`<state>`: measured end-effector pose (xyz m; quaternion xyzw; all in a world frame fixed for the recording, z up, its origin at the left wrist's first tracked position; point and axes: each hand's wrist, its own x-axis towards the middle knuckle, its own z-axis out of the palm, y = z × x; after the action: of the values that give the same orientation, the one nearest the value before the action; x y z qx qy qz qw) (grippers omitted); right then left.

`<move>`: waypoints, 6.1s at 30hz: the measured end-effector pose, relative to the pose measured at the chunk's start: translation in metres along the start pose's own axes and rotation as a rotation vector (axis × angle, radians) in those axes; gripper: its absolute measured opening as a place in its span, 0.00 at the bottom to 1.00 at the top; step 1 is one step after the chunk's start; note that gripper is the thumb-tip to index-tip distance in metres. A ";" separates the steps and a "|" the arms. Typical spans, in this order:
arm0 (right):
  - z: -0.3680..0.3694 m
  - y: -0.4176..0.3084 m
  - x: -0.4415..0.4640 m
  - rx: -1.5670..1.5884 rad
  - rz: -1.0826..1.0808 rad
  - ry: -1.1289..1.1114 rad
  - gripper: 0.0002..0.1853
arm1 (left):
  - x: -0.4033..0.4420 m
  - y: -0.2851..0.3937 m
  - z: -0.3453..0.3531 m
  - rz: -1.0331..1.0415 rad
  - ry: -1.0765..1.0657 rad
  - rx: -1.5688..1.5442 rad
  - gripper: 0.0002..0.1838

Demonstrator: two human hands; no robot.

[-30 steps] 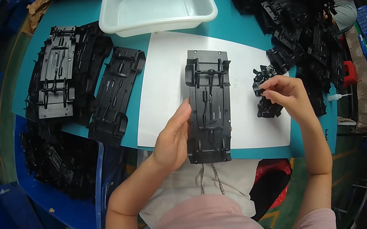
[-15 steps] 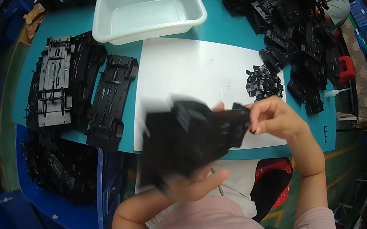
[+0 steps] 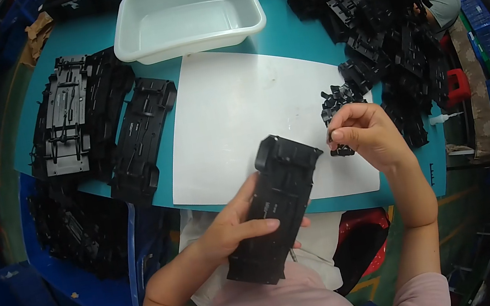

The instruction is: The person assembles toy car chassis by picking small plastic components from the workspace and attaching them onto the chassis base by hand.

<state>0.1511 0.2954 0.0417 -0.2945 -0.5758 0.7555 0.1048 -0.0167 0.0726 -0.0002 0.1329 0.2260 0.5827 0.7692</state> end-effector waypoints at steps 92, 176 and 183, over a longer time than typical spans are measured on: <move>0.035 0.006 0.022 -0.261 -0.069 0.016 0.03 | 0.021 0.010 -0.031 0.207 0.072 -0.161 0.26; 0.008 0.009 0.023 -0.610 -0.405 0.174 0.09 | 0.023 0.008 -0.030 0.207 0.065 -0.134 0.27; -0.061 0.011 0.037 -1.314 -0.426 0.406 0.10 | 0.023 0.008 -0.030 0.195 0.084 -0.105 0.28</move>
<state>0.1581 0.3596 0.0098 -0.3126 -0.9255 0.1461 0.1562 -0.0337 0.0947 -0.0269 0.0894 0.2131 0.6709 0.7046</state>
